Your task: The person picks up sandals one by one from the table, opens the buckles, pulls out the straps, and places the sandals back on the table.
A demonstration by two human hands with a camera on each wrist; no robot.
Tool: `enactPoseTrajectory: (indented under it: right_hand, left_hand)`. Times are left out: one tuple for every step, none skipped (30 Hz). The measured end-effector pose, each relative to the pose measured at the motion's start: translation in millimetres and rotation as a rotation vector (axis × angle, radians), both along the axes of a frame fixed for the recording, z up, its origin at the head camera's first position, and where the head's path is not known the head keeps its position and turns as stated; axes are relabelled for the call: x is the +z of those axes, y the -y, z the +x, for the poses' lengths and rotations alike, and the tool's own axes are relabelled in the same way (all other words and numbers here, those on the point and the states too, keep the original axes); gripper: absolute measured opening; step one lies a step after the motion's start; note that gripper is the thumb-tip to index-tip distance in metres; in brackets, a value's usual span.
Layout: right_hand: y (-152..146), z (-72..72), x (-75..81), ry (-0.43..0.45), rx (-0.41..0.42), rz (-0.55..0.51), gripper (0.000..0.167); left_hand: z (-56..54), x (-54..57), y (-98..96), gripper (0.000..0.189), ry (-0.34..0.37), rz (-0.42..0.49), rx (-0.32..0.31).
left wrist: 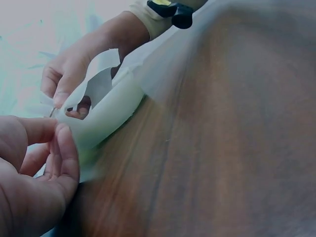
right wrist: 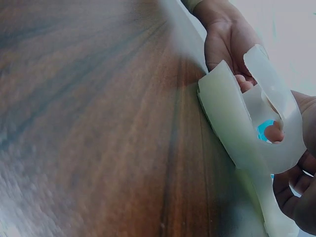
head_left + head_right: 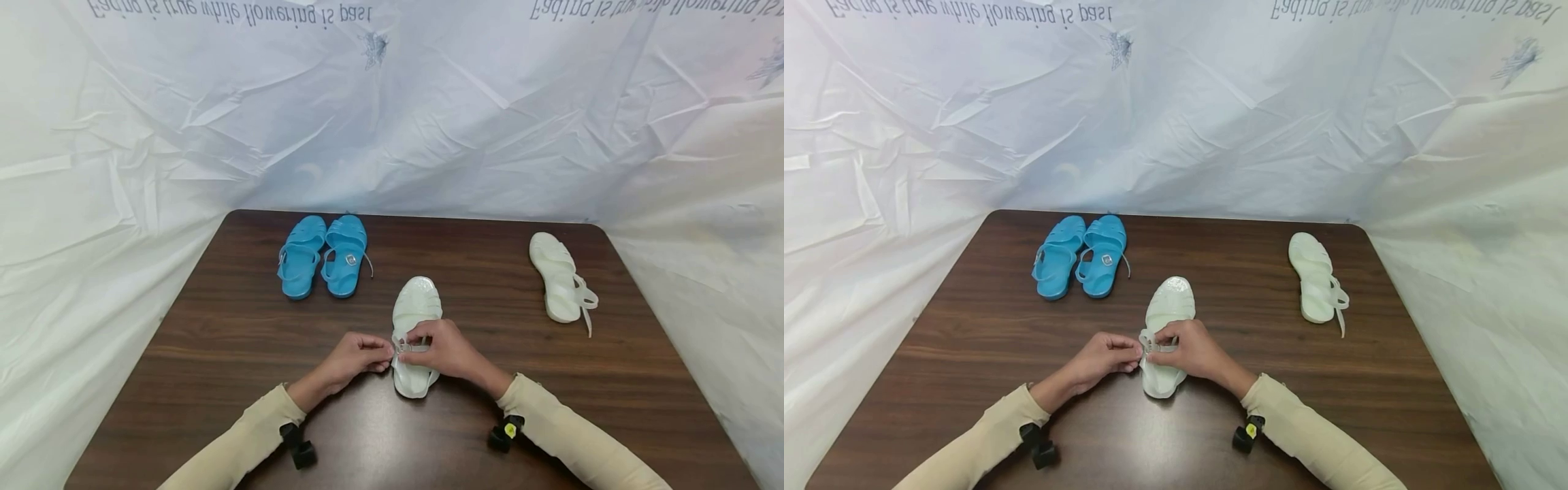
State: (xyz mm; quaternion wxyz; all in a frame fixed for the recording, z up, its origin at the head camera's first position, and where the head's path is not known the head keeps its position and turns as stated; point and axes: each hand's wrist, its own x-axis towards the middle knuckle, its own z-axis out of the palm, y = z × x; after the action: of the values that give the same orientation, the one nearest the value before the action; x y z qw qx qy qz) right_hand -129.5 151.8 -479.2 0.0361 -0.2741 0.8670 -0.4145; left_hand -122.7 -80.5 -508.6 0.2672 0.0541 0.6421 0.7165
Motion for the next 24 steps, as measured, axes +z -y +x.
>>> enactPoseTrajectory:
  right_hand:
    - [0.1, 0.2, -0.1, -0.001, -0.003, -0.004, 0.019]
    - [0.1, 0.3, -0.1, -0.002, -0.006, -0.006, 0.019]
    - [0.1, 0.4, -0.2, -0.003, -0.007, -0.007, 0.019]
    - [0.0, 0.3, -0.2, -0.008, -0.007, -0.006, 0.019]
    - [-0.2, 0.2, -0.3, -0.015, -0.003, -0.003, 0.019]
    - [-0.2, -0.1, -0.4, -0.023, 0.003, -0.001, 0.018]
    - [-0.3, -0.3, -0.6, -0.032, 0.01, 0.001, 0.017]
    - [-0.4, -0.6, -0.8, -0.042, 0.02, 0.003, 0.016]
    - [-0.5, -0.9, -1.3, -0.058, 0.031, 0.005, 0.016]
    - [-0.7, -1.2, -1.6, -0.066, 0.04, 0.006, 0.015]
    - [-0.9, -1.3, -1.8, -0.069, 0.046, 0.006, 0.015]
    - [-1.1, -1.3, -1.9, -0.072, 0.05, 0.006, 0.015]
    - [-1.2, -1.2, -1.9, -0.07, 0.051, 0.004, 0.014]
    - [-1.2, -1.0, -1.7, -0.068, 0.05, 0.005, 0.014]
    - [-1.3, -0.7, -1.6, -0.067, 0.044, 0.006, 0.014]
    - [-1.6, -0.4, -1.2, -0.057, 0.036, 0.005, 0.013]
    - [-1.5, -0.1, -0.7, -0.054, 0.032, 0.006, 0.014]
    - [-1.1, 0.3, -0.1, -0.053, 0.03, 0.006, 0.014]
    - [-0.6, 0.5, 0.6, -0.051, 0.03, 0.01, 0.015]
    - [-0.1, 0.6, 1.3, -0.057, 0.031, 0.019, 0.016]
    - [0.4, 0.7, 2.1, -0.062, 0.035, 0.025, 0.016]
    - [1.1, 0.7, 2.8, -0.069, 0.041, 0.033, 0.016]
    - [1.9, 0.8, 3.7, -0.079, 0.048, 0.041, 0.017]
    - [2.5, 0.8, 4.4, -0.09, 0.055, 0.049, 0.017]
  left_hand:
    - [0.6, 0.0, -0.3, 0.024, 0.002, 0.008, -0.002]
    - [1.3, 0.1, -0.7, 0.024, 0.004, 0.015, -0.003]
    - [2.0, 0.2, -1.3, 0.024, 0.011, 0.024, -0.001]
    - [2.7, 0.3, -1.8, 0.024, 0.009, 0.03, -0.001]
    - [3.4, 0.4, -2.2, 0.024, 0.009, 0.035, 0.001]
    - [3.9, 0.5, -2.5, 0.024, 0.009, 0.039, 0.004]
    - [4.3, 0.4, -2.7, 0.024, 0.01, 0.044, 0.007]
    - [4.6, 0.4, -2.9, 0.024, 0.009, 0.045, 0.009]
    - [4.6, 0.3, -3.1, 0.024, 0.004, 0.044, 0.011]
    - [4.4, -0.2, -3.2, 0.025, -0.005, 0.041, 0.01]
    - [4.0, -0.5, -3.3, 0.025, -0.012, 0.038, 0.009]
    - [3.4, -1.3, -3.2, 0.026, -0.023, 0.031, 0.006]
    - [2.8, -1.6, -3.4, 0.026, -0.034, 0.022, 0.004]
    - [2.2, -2.0, -3.6, 0.027, -0.045, 0.014, 0.001]
    - [1.7, -2.6, -3.8, 0.027, -0.055, 0.007, -0.002]
    - [1.3, -3.3, -4.0, 0.028, -0.06, 0.003, -0.002]
    - [1.1, -3.4, -4.6, 0.028, -0.059, -0.001, 0.002]
    - [1.2, -3.6, -4.9, 0.028, -0.057, -0.005, 0.006]
    - [1.3, -3.8, -5.2, 0.028, -0.051, -0.006, 0.011]
    - [1.5, -4.0, -5.3, 0.028, -0.047, -0.007, 0.013]
    - [1.7, -4.0, -5.2, 0.027, -0.04, -0.005, 0.015]
    - [2.0, -3.8, -5.0, 0.027, -0.033, -0.003, 0.019]
    - [2.2, -3.3, -4.8, 0.027, -0.027, -0.001, 0.02]
    - [2.2, -3.0, -4.6, 0.026, -0.022, 0.003, 0.017]
